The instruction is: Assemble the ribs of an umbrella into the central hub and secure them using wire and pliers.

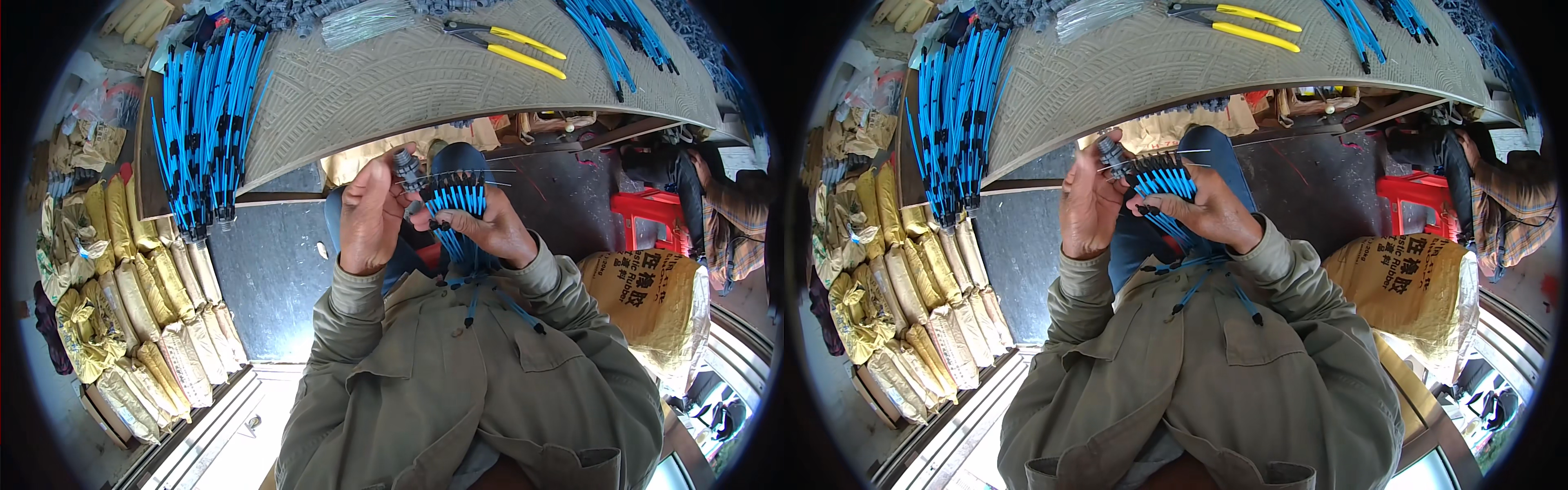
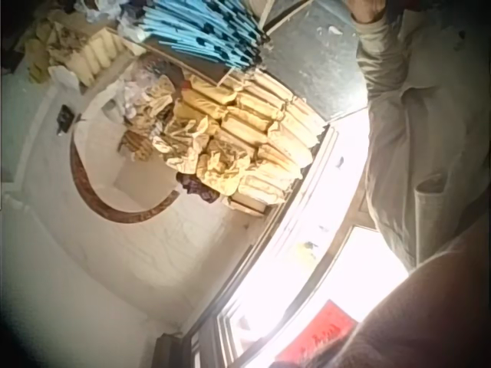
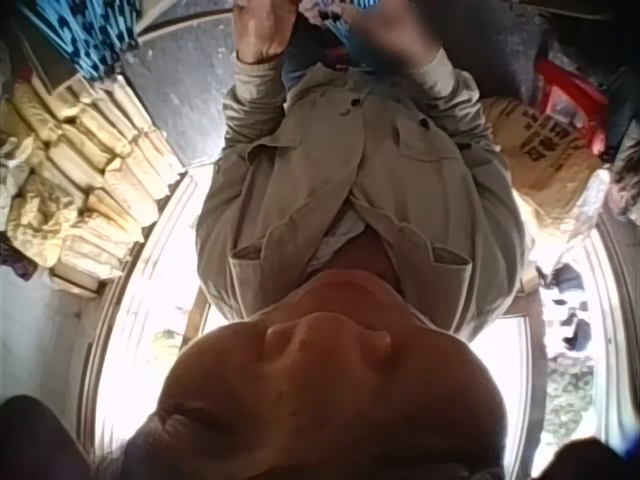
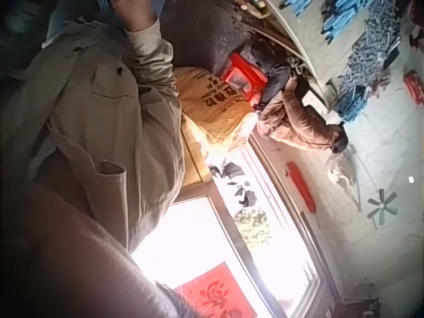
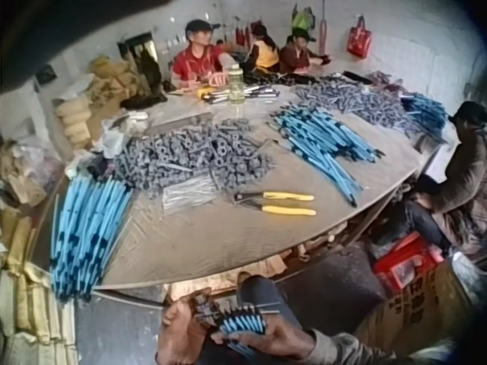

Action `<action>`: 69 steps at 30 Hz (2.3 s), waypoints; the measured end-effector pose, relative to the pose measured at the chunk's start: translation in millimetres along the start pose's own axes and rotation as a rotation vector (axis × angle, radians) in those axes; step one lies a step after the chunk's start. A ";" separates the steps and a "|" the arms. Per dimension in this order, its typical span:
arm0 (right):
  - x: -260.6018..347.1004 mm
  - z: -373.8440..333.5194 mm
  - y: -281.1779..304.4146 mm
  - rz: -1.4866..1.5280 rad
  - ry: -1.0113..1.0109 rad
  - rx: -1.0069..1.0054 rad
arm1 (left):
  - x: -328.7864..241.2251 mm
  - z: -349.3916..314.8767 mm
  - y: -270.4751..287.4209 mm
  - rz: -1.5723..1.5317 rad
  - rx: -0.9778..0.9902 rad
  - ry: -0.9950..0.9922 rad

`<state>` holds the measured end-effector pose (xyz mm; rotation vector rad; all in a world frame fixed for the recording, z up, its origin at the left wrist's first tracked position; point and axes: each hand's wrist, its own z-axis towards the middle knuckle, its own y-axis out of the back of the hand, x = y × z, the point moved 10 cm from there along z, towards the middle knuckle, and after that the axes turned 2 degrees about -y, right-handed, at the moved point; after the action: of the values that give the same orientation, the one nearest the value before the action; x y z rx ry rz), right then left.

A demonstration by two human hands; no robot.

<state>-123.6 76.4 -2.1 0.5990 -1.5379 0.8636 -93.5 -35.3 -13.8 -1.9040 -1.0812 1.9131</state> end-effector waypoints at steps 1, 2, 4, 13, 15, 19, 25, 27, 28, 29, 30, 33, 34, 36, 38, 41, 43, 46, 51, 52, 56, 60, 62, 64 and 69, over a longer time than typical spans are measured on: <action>-0.6 -0.6 0.5 0.011 -0.010 -0.007 | -2.0 -1.5 -3.0 -0.016 0.006 -0.040; -0.8 -0.8 0.9 0.023 -0.020 -0.013 | -4.7 -3.4 -5.5 -0.031 0.013 -0.081; 1.7 -0.7 -0.1 0.025 -0.028 -0.006 | -11.5 -9.1 -10.2 0.066 0.020 -0.152; 15.2 -3.5 -1.2 0.067 0.034 -0.013 | -26.9 -23.4 -17.2 0.299 -0.023 -0.281; 16.2 -4.7 -0.3 0.154 0.029 -0.024 | -27.3 -26.2 -20.7 0.340 -0.009 -0.293; 18.4 -7.4 3.5 0.109 0.097 -0.036 | -31.1 -31.8 -27.4 0.412 -0.020 -0.341; 3.0 -9.0 -0.5 0.142 -0.075 0.024 | -39.9 -37.9 -34.8 0.621 0.001 -0.479; -1.6 -11.0 -1.4 0.131 -0.123 0.029 | -40.9 -40.6 -35.7 0.658 -0.002 -0.495; 1.4 -11.7 0.1 0.170 -0.088 0.014 | -39.6 -41.8 -36.1 0.671 0.009 -0.496; 4.2 -12.6 1.7 0.208 -0.054 0.000 | -38.1 -43.0 -36.3 0.685 0.019 -0.497; 7.5 -12.5 2.8 0.246 -0.019 -0.013 | -38.1 -43.7 -37.0 0.698 0.029 -0.500; 12.2 -13.9 2.2 0.155 -0.060 -0.005 | -38.4 -45.6 -40.5 0.671 0.033 -0.508; 11.7 -14.7 1.8 0.109 -0.080 -0.002 | -38.6 -46.2 -41.8 0.657 0.036 -0.512; 11.6 -15.2 1.4 0.099 -0.090 -0.006 | -39.3 -46.3 -43.0 0.645 0.037 -0.503; 10.4 -15.5 2.4 0.083 -0.103 -0.030 | -38.0 -45.9 -43.9 0.623 0.052 -0.479; 10.3 -15.5 0.0 0.126 -0.100 -0.046 | -39.0 -48.0 -43.4 0.602 0.051 -0.481; 9.1 -15.3 -1.0 0.147 -0.101 -0.052 | -39.3 -48.5 -42.1 0.590 0.047 -0.482; 12.3 -13.9 -0.6 0.119 -0.036 -0.047 | -46.6 -52.8 -48.7 0.738 0.061 -0.607; 15.6 -15.0 -1.7 0.171 -0.039 -0.030 | -47.3 -53.3 -49.0 0.747 0.064 -0.603; 15.7 -15.7 -1.3 0.183 -0.055 -0.032 | -45.7 -52.8 -46.1 0.705 0.055 -0.582; 18.7 -18.7 -1.9 0.198 -0.079 -0.046 | -42.8 -53.6 -43.6 0.567 0.043 -0.504; 21.4 -18.7 -3.2 0.183 -0.062 -0.059 | -37.8 -53.0 -41.7 0.452 0.029 -0.431; 25.4 -19.0 -5.0 0.172 -0.030 -0.056 | -39.5 -55.4 -40.7 0.432 0.006 -0.463; 26.1 -19.9 -6.0 0.155 -0.030 -0.059 | -36.9 -56.4 -39.7 0.428 -0.016 -0.449; 25.0 -18.3 -9.4 0.105 -0.020 -0.056 | -39.2 -52.9 -34.0 0.448 -0.092 -0.448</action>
<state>-109.1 88.0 24.4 0.4916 -1.6180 0.8926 -50.1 -18.8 43.9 -1.9413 -0.9105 2.6780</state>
